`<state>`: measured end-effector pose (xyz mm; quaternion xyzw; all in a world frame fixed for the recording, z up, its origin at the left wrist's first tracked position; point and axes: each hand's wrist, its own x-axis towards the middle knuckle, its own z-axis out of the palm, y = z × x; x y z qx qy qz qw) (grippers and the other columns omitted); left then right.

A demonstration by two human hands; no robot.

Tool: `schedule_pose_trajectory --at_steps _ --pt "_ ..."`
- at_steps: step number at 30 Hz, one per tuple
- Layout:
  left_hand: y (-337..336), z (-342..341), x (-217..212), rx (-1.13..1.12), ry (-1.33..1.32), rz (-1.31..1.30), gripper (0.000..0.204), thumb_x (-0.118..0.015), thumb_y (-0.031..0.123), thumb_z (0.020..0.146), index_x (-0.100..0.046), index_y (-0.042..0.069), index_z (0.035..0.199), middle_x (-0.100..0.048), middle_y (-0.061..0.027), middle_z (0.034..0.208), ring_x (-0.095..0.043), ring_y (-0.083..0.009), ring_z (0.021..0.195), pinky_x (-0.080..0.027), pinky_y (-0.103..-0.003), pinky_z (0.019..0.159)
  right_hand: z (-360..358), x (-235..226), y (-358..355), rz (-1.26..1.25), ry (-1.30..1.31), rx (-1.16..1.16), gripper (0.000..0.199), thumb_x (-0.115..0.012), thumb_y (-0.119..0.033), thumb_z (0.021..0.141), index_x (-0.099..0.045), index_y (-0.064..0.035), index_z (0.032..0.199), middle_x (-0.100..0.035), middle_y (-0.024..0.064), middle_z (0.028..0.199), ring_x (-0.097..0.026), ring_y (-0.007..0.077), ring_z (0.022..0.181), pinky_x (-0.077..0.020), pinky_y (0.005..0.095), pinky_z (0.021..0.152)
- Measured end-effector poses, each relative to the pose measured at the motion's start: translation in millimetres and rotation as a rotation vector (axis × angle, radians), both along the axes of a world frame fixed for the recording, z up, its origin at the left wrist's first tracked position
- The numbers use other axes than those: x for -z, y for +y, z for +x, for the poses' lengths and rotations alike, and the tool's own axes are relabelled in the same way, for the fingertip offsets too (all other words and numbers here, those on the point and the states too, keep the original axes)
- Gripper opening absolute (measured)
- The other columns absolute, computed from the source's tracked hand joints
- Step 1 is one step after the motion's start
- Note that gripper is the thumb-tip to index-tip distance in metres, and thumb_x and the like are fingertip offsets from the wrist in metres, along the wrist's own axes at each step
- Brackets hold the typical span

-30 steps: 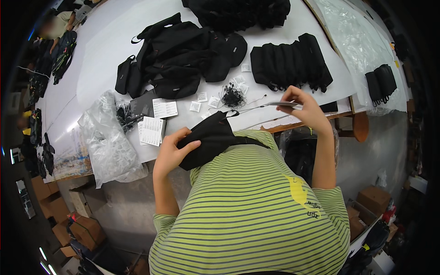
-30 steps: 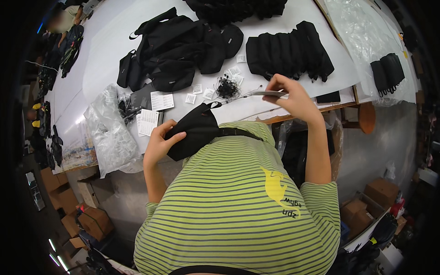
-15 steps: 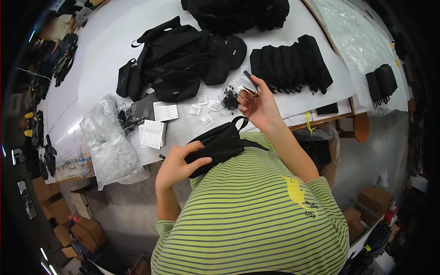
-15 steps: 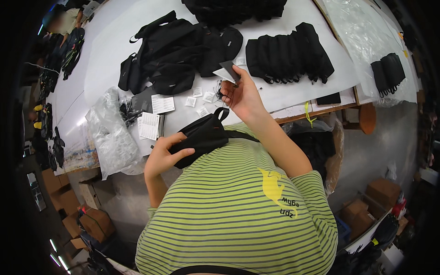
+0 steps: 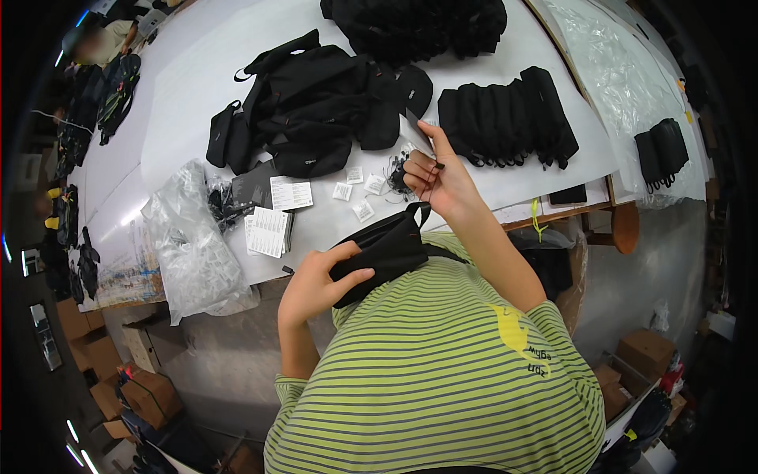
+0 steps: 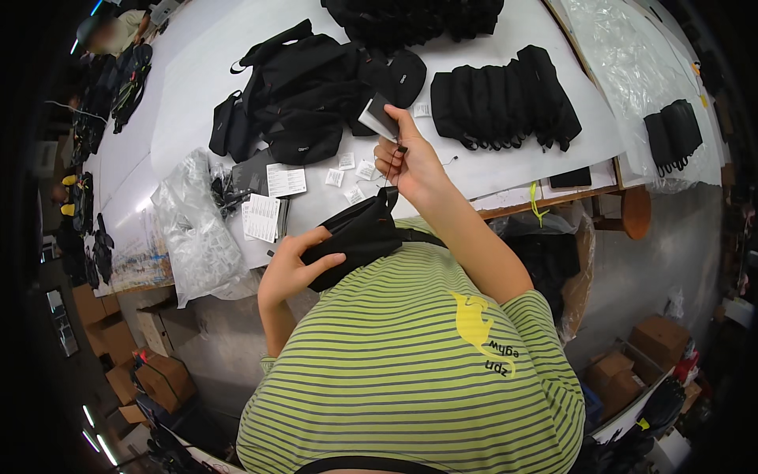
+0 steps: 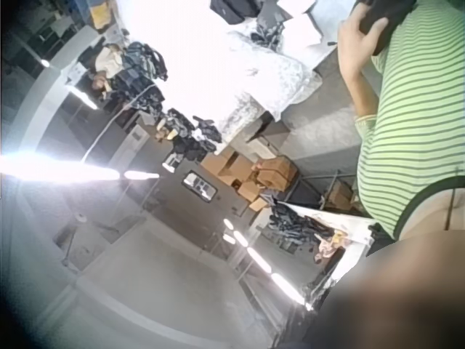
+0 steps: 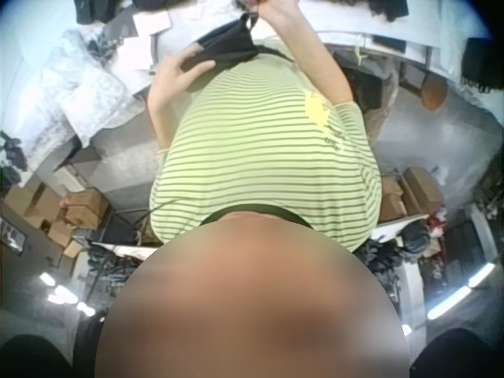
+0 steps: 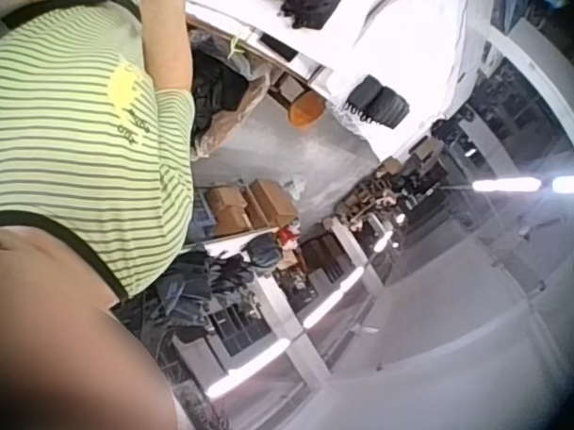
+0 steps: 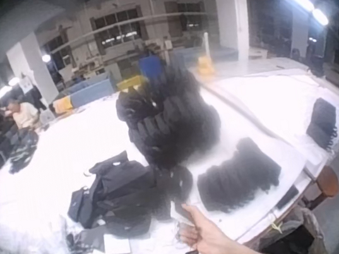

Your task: The person is inserting labels and tags into small black pouches and organizing them.

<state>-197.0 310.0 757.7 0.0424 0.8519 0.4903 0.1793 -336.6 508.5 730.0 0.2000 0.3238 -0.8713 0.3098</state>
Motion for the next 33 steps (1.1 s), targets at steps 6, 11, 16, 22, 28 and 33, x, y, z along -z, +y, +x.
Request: schedule_pose_trajectory --at_steps 6,11,16,22,28,33 --pt "-1.8 -1.0 8.0 -0.016 -0.041 0.026 0.032 -0.069 0.028 0.076 -0.059 0.0 0.089 -0.059 -0.0133 0.067 -0.049 -0.0227 0.046 -0.04 -0.029 0.049 -2.5 -1.5 11.3 -0.265 -0.056 0.088 0.037 -0.043 -0.037 0.091 -0.054 -0.0031 0.079 -0.029 -0.002 0.051 -0.029 0.0109 0.047 -0.0262 0.0251 0.044" --pt "-0.6 -2.6 7.2 -0.024 -0.066 0.023 0.032 -0.069 0.028 0.077 -0.059 0.0 0.089 -0.059 -0.0129 0.066 -0.049 -0.022 0.046 -0.04 -0.029 0.049 -10.6 14.1 25.4 -0.227 0.024 0.092 0.034 -0.046 -0.035 0.09 -0.053 -0.0047 0.076 -0.032 -0.001 0.05 -0.031 0.0112 0.046 -0.0282 0.0246 0.044" --pt "1.9 -3.4 1.7 -0.028 -0.076 0.016 0.025 -0.07 0.02 0.078 -0.057 -0.002 0.084 -0.056 -0.0047 0.061 -0.047 -0.0063 0.056 -0.04 -0.023 0.052 -15.0 5.9 11.2 0.496 0.272 0.485 0.02 -0.054 -0.027 0.09 -0.059 -0.0081 0.084 -0.044 -0.0057 0.054 -0.036 0.0035 0.047 -0.0283 0.0203 0.044" --pt "5.4 -4.0 -3.6 -0.037 -0.09 -0.009 0.026 -0.07 0.02 0.078 -0.057 -0.001 0.084 -0.056 -0.0052 0.061 -0.047 -0.0065 0.055 -0.04 -0.023 0.052 -20.8 31.6 14.4 0.596 0.436 0.565 0.024 -0.053 -0.027 0.09 -0.059 -0.0086 0.076 -0.049 -0.0036 0.056 -0.039 0.0051 0.042 -0.028 0.0215 0.039" --pt "5.0 -3.7 -0.9 -0.037 -0.069 0.007 0.026 -0.07 0.021 0.078 -0.057 -0.001 0.083 -0.055 -0.0055 0.06 -0.046 -0.0075 0.053 -0.039 -0.024 0.05 -13.4 36.9 17.1 0.318 0.232 0.277 0.036 -0.047 -0.031 0.092 -0.044 -0.011 0.062 -0.039 -0.0003 0.045 -0.035 0.0101 0.036 -0.0265 0.024 0.038" --pt "5.9 -3.5 -2.1 -0.029 -0.054 -0.022 0.026 -0.07 0.021 0.078 -0.057 -0.001 0.083 -0.054 -0.0062 0.059 -0.047 -0.0083 0.052 -0.039 -0.024 0.05 -14.2 30.9 13.3 0.607 0.279 0.359 0.033 -0.049 -0.032 0.093 -0.052 -0.009 0.069 -0.046 -0.0017 0.052 -0.036 0.0054 0.037 -0.0248 0.021 0.038"
